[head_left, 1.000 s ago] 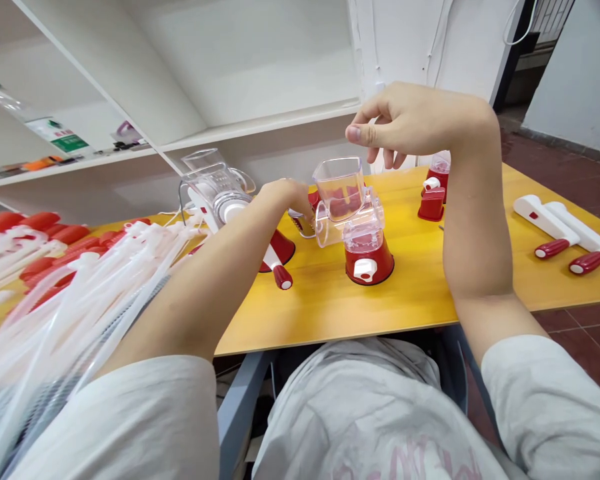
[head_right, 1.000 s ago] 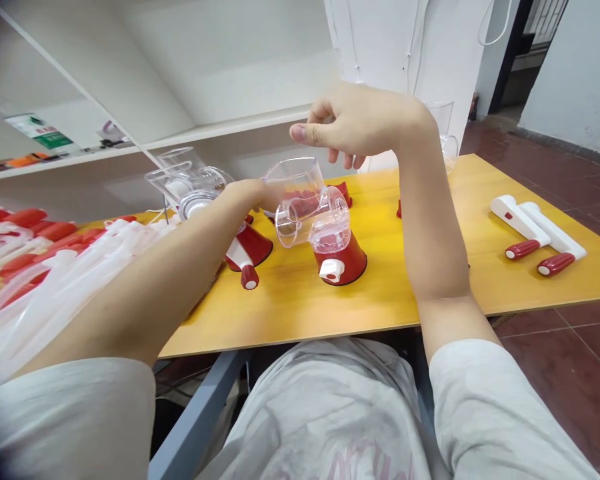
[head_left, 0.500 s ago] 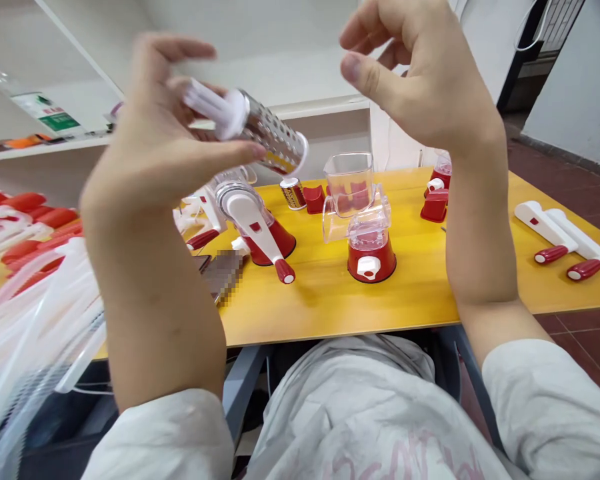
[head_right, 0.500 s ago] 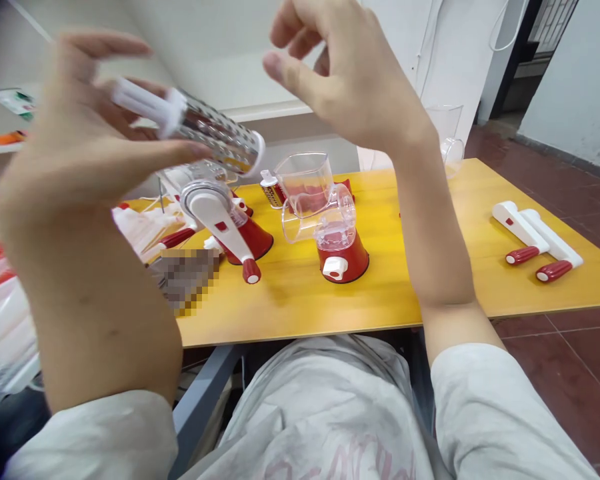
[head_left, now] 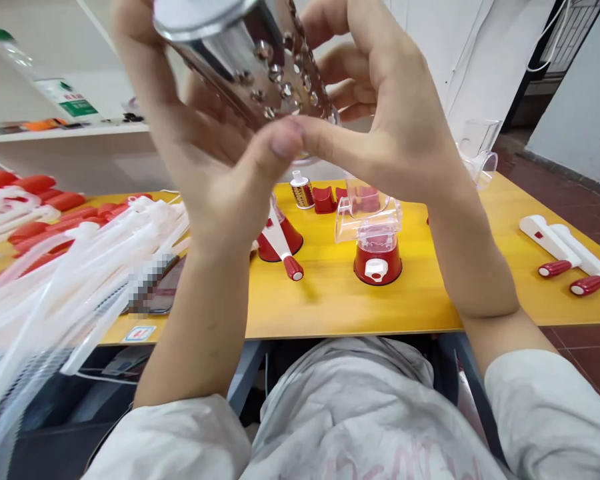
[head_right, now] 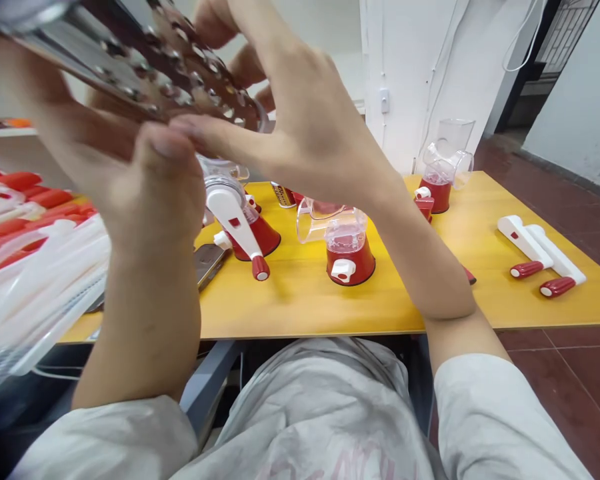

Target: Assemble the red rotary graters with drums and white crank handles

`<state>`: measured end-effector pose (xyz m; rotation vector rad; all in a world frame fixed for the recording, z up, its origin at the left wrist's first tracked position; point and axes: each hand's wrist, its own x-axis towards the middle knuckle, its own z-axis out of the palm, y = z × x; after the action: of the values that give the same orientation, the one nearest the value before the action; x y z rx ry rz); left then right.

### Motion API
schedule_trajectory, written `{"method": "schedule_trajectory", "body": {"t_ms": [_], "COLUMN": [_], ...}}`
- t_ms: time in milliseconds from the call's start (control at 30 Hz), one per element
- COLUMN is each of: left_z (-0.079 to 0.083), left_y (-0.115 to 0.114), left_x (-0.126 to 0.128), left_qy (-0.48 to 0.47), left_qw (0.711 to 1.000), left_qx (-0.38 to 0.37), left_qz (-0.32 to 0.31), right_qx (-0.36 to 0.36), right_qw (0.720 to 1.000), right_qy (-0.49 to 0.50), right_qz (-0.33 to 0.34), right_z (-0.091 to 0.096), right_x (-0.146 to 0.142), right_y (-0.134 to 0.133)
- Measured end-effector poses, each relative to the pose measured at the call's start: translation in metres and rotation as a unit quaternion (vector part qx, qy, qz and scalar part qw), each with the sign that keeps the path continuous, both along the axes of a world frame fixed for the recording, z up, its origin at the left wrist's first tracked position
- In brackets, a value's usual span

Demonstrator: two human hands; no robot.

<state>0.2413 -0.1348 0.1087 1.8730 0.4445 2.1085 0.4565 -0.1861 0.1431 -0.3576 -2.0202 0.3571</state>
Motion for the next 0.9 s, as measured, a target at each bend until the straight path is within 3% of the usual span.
{"method": "schedule_trajectory", "body": {"t_ms": [67,133,367,600,800,900], "left_z": [-0.01,-0.019,-0.037,-0.096,-0.112,-0.116], "left_y": [-0.01,-0.022,-0.045,-0.042,-0.034,-0.02], "left_x": [0.0,-0.001,-0.024,-0.071,-0.064,-0.058], "left_qy": [0.07,0.084,0.051,0.037,0.06,0.046], "left_qw": [0.996,0.995,0.991,0.963,0.935,0.922], "left_qx": [0.032,0.007,-0.111,-0.266,-0.349,-0.383], "left_qz": [-0.038,-0.049,-0.062,0.022,0.0,-0.028], "right_qx": [-0.05,-0.101,-0.155,-0.036,-0.099,-0.108], "right_qw": [0.995,0.99,0.98,0.986,0.935,0.918], "right_qy": [0.039,0.033,-0.096,-0.083,-0.231,-0.286], "right_qz": [0.076,0.089,-0.083,-0.14,-0.251,-0.251], "right_z": [-0.005,-0.008,0.001,0.014,0.014,0.01], "right_x": [-0.007,-0.013,-0.005,0.036,0.061,0.06], "right_y": [0.0,0.0,-0.008,-0.009,0.024,0.042]}}
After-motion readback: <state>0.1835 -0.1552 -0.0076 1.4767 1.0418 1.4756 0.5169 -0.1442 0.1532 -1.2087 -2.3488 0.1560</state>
